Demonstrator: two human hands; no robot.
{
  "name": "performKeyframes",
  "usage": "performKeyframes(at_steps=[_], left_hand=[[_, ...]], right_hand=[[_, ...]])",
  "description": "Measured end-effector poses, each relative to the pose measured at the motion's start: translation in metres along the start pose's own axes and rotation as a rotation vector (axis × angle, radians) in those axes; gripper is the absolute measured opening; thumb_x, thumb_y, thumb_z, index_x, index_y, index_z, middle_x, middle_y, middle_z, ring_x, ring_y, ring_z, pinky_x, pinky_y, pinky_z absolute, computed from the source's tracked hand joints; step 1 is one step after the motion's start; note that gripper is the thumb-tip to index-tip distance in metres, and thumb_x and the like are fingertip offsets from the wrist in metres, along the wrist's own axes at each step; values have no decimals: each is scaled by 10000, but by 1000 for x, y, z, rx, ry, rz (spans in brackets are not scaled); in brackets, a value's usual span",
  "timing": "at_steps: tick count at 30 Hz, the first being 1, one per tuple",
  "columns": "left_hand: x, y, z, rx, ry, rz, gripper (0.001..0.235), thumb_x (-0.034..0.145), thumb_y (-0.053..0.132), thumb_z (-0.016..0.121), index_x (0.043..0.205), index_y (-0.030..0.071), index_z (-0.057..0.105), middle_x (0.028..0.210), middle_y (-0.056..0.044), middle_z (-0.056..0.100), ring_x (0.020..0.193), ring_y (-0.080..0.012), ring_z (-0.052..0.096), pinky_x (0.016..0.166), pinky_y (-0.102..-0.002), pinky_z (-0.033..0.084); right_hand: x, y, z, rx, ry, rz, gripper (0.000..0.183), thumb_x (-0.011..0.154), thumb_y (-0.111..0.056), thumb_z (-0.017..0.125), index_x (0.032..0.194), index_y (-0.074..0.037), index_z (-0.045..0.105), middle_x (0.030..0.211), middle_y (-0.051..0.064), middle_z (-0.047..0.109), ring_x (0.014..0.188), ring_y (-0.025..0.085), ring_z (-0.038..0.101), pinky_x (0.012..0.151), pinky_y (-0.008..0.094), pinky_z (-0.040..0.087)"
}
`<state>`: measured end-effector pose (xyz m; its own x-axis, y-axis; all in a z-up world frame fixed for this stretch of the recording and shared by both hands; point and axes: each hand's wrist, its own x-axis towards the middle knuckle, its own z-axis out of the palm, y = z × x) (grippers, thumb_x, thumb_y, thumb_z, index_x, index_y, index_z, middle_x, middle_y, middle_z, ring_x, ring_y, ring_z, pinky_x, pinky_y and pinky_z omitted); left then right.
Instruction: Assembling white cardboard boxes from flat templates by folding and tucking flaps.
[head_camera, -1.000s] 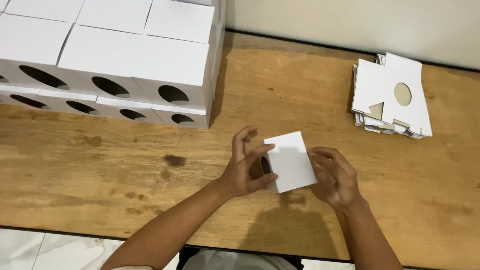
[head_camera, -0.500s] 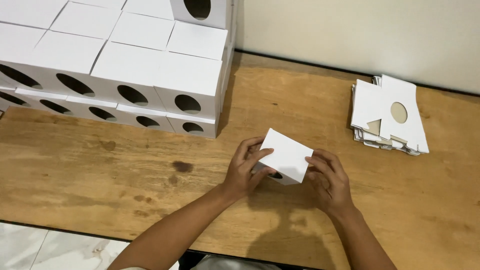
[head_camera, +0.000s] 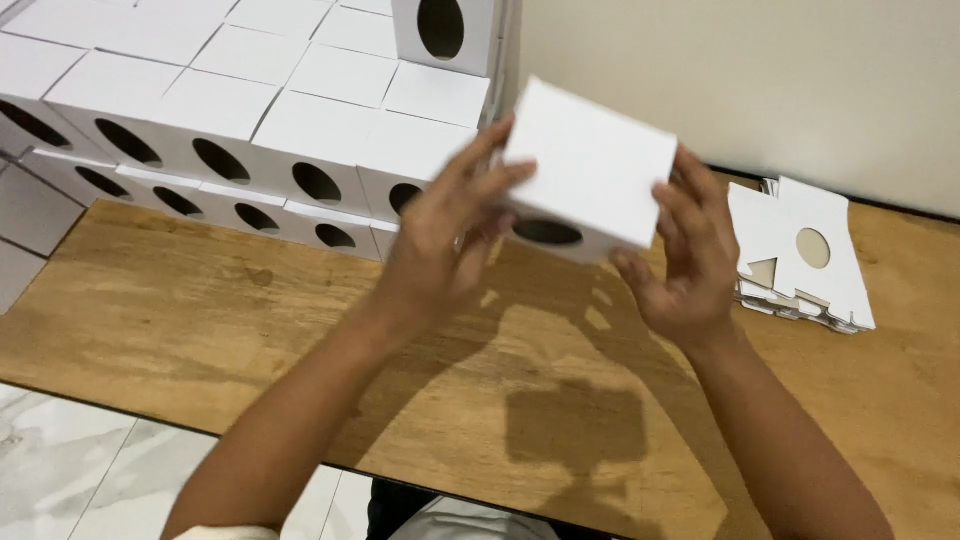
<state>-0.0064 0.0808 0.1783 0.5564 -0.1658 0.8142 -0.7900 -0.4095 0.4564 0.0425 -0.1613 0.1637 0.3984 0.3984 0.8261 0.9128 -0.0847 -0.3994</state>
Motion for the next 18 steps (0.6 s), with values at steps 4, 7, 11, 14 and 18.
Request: performKeyframes(at_steps=[4,7,11,14,18], left_hand=[[45,-17,-48,273,116,98,481,941,-203,590,1316,67,456,1419,-162,449,1299,-407,552,1108,-420,597],[64,-31,-70,261,200,80,374,946,-147,523,1238,85,495,1187,-138,448,1091,-305,543,854,-352,628],[66,-76,-79,286,243,-29,383,858,-188,565,1161,45,536,1115,-144,467,1031,-301,561,860,-335,637],[65,-107,-78,343,249,-87,376,832,-152,603,1149,43,545,1102,-135,517,1016,-288,570,866,-340,579],[65,-129,-72,355,226,-159,378,826,-141,605,1151,43,550,1121,-128,560,1058,-274,578,905,-356,532]], right_hand=[[81,5,28,27,-49,-93,432,1062,-117,584,1442,-145,381,1518,176,252,1457,385,341,1041,457,629],[120,23,53,-55,-34,-135,341,1073,-116,568,1385,-70,439,1389,159,352,1317,305,443,956,385,623],[137,51,81,-77,-92,-121,358,1026,-60,606,1351,-68,456,1284,173,388,1116,313,568,840,358,649],[142,62,89,-124,-123,-94,360,1001,-44,622,1330,-77,481,1257,170,408,1057,275,566,764,328,636],[142,75,92,-160,-147,-59,362,977,-54,641,1313,-61,504,1211,169,436,993,255,579,726,331,632]])
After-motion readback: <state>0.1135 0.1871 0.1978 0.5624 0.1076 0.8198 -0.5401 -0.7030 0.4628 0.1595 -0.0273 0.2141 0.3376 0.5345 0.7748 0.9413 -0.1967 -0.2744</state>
